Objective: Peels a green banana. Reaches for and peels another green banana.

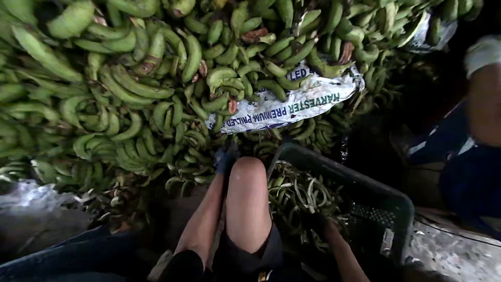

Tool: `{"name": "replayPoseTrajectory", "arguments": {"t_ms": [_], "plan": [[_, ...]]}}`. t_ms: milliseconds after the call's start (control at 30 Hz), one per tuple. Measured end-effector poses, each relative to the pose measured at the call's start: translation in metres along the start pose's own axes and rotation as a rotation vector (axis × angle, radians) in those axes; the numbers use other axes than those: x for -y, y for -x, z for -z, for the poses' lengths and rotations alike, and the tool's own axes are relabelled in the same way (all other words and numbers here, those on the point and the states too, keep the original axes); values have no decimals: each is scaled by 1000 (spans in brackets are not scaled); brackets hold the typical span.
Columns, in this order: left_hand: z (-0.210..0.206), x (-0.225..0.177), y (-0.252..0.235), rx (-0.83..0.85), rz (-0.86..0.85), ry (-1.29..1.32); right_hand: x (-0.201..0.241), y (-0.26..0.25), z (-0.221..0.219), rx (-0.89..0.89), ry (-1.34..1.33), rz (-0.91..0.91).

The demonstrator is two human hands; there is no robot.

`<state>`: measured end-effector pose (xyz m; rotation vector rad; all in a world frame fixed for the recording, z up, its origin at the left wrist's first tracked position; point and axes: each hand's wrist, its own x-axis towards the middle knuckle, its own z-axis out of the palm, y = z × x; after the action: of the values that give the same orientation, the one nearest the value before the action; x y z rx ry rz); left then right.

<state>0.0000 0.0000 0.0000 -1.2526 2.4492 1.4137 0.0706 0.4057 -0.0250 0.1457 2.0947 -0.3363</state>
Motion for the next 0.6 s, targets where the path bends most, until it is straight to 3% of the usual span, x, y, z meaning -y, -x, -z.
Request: {"name": "replayPoseTrajectory", "arguments": {"t_ms": [100, 200, 300, 467, 600], "plan": [[10, -59, -14, -2, -335, 246, 11, 6, 7, 35, -2, -9], [10, -134, -20, -43, -666, -120, 12, 5, 10, 29, -83, -13], [-20, -184, -38, -64, -927, -411, 2, -4, 7, 24, -121, -22], [-74, -238, -59, -73, -985, -892, 2, 5, 16, -17, -180, 30], [-86, -272, -92, -177, -946, -1218, 10, 13, 27, -13, -181, 38]]}}
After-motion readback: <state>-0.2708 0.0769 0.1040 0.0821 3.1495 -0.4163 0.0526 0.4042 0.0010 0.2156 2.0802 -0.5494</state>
